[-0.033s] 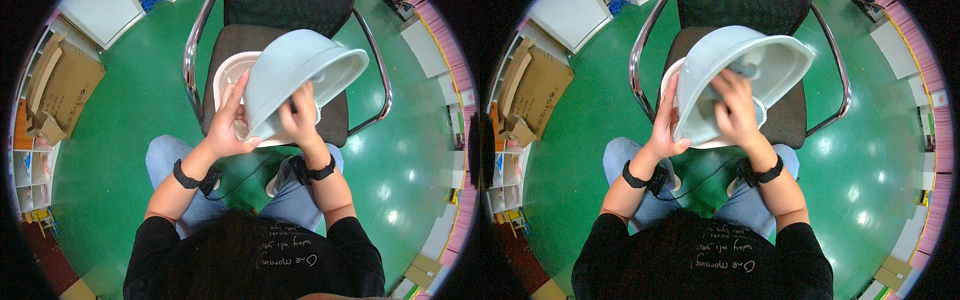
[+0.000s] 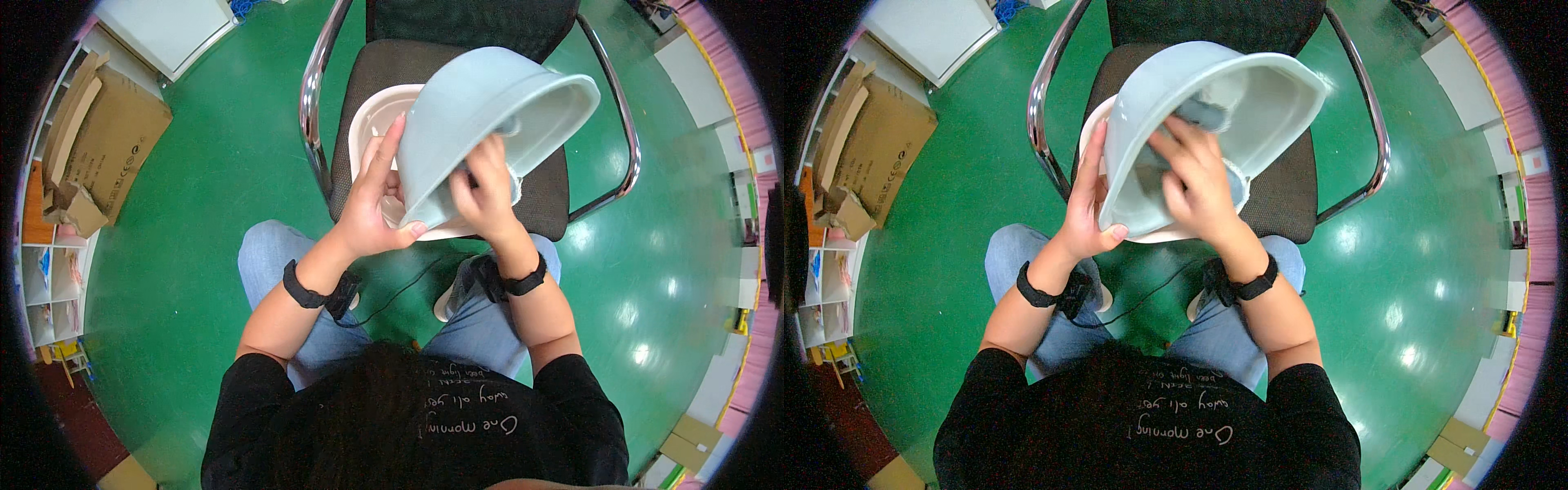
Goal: The person spreads a yellow cloth over a surface, then picks up two plastic basins from a shelf and wipes the inside and outside of each basin with a blue cloth while sitting in a chair.
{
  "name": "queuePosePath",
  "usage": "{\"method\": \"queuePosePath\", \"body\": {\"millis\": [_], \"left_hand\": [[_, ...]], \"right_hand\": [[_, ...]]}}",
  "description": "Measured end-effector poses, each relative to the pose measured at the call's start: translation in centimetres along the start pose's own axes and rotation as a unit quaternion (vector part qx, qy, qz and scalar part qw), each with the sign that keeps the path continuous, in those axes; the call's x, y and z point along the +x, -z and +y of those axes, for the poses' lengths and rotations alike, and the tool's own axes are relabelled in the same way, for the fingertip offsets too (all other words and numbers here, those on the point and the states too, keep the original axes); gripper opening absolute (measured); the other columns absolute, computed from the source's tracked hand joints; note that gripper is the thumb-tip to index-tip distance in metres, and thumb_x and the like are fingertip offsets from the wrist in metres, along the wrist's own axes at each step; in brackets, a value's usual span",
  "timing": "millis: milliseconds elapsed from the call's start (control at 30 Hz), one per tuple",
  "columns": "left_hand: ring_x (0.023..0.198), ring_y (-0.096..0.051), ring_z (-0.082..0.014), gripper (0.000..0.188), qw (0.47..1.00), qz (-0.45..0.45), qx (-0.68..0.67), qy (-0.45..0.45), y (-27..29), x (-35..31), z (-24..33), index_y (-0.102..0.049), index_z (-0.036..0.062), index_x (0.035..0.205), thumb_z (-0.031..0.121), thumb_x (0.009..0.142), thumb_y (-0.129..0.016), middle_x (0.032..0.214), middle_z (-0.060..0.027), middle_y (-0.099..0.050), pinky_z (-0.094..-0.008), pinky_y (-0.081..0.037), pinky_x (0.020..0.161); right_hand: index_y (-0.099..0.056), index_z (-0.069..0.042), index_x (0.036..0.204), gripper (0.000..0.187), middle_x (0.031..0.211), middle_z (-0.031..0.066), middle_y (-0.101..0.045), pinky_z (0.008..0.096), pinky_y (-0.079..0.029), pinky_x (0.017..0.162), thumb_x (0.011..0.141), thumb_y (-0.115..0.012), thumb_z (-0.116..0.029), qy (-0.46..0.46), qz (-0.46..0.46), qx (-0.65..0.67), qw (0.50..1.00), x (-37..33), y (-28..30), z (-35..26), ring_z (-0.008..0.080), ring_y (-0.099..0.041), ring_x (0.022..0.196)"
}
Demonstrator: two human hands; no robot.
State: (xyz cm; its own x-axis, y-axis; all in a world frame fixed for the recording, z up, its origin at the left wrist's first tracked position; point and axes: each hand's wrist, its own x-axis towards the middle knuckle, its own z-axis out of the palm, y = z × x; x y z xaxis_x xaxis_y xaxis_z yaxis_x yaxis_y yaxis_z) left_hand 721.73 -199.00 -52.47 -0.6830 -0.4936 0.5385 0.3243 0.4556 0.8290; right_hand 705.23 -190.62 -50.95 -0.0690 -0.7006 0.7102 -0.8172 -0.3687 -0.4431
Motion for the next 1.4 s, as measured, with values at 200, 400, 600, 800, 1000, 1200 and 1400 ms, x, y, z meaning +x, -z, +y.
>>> {"method": "queuePosePath", "body": {"millis": [200, 400, 600, 800, 1000, 1200, 1400], "left_hand": [[0.095, -0.053, -0.0180, 0.099, 0.995, 0.053, -0.079, 0.042, 0.5, 0.0, -0.4, -0.010, 0.0049, 0.142, 0.040, 0.069, -0.067, 0.136, -0.0133, -0.026, -0.0271, -0.046, 0.079], [0.113, -0.039, -0.0227, 0.082, 0.986, 0.120, -0.103, 0.059, 0.4, 0.3, -1.0, -0.017, 0.0027, 0.138, 0.043, 0.079, -0.057, 0.133, -0.0165, -0.031, -0.0358, -0.027, 0.100], [0.119, -0.037, -0.0245, 0.075, 0.978, 0.143, -0.116, 0.101, 0.1, 0.5, -0.7, -0.016, 0.0056, 0.137, 0.042, 0.082, -0.053, 0.129, -0.0191, -0.036, -0.0369, -0.026, 0.102], [0.120, -0.036, -0.0244, 0.077, 0.979, 0.128, -0.109, 0.111, 0.0, 0.5, -0.5, -0.017, 0.0046, 0.137, 0.045, 0.082, -0.053, 0.130, -0.0190, -0.035, -0.0372, -0.027, 0.102], [0.116, -0.039, -0.0228, 0.080, 0.986, 0.098, -0.080, 0.107, 0.4, 0.1, -0.6, -0.020, 0.0029, 0.136, 0.047, 0.079, -0.055, 0.126, -0.0163, -0.037, -0.0367, -0.028, 0.100], [0.111, -0.040, -0.0213, 0.082, 0.986, 0.099, -0.082, 0.102, 0.0, 0.6, -0.8, -0.020, 0.0026, 0.137, 0.044, 0.077, -0.057, 0.123, -0.0146, -0.037, -0.0356, -0.029, 0.099], [0.108, -0.042, -0.0208, 0.086, 0.984, 0.078, -0.125, 0.096, 0.1, 0.2, -1.0, -0.014, 0.0053, 0.139, 0.039, 0.075, -0.060, 0.120, -0.0135, -0.032, -0.0325, -0.040, 0.090]], "right_hand": [[-0.061, -0.007, 0.099, 0.039, 0.107, 0.0094, -0.058, 0.0385, -0.041, 0.083, 0.064, -0.049, 0.006, 0.008, -0.121, 0.048, 0.991, 0.5, -0.6, -0.6, 0.0300, -0.050, 0.094], [-0.062, -0.003, 0.093, 0.036, 0.100, 0.0125, -0.061, 0.0386, -0.044, 0.080, 0.061, -0.048, 0.009, -0.027, -0.167, 0.017, 0.985, 0.4, -0.8, -0.9, 0.0310, -0.055, 0.087], [-0.066, -0.004, 0.083, 0.029, 0.088, 0.0092, -0.065, 0.0373, -0.047, 0.076, 0.062, -0.048, 0.005, -0.088, -0.191, -0.075, 0.975, -0.1, -0.3, -0.5, 0.0281, -0.057, 0.081], [-0.068, -0.005, 0.074, 0.021, 0.080, 0.0106, -0.066, 0.0374, -0.049, 0.073, 0.064, -0.050, 0.000, -0.166, -0.205, -0.192, 0.945, -0.7, -0.1, 0.1, 0.0285, -0.059, 0.080], [-0.067, -0.005, 0.076, 0.018, 0.079, 0.0113, -0.065, 0.0378, -0.050, 0.072, 0.066, -0.052, -0.004, -0.221, -0.144, -0.254, 0.930, -1.0, -0.2, -0.1, 0.0288, -0.061, 0.079], [-0.053, 0.006, 0.113, 0.046, 0.117, 0.0188, -0.053, 0.0384, -0.049, 0.080, 0.069, -0.051, -0.007, -0.238, -0.035, -0.210, 0.948, 0.1, 1.4, 1.1, 0.0326, -0.059, 0.091], [-0.052, 0.007, 0.114, 0.043, 0.122, 0.0227, -0.050, 0.0403, -0.041, 0.092, 0.072, -0.047, 0.001, -0.164, 0.042, -0.159, 0.973, -0.2, 0.3, 2.1, 0.0376, -0.051, 0.104]]}}
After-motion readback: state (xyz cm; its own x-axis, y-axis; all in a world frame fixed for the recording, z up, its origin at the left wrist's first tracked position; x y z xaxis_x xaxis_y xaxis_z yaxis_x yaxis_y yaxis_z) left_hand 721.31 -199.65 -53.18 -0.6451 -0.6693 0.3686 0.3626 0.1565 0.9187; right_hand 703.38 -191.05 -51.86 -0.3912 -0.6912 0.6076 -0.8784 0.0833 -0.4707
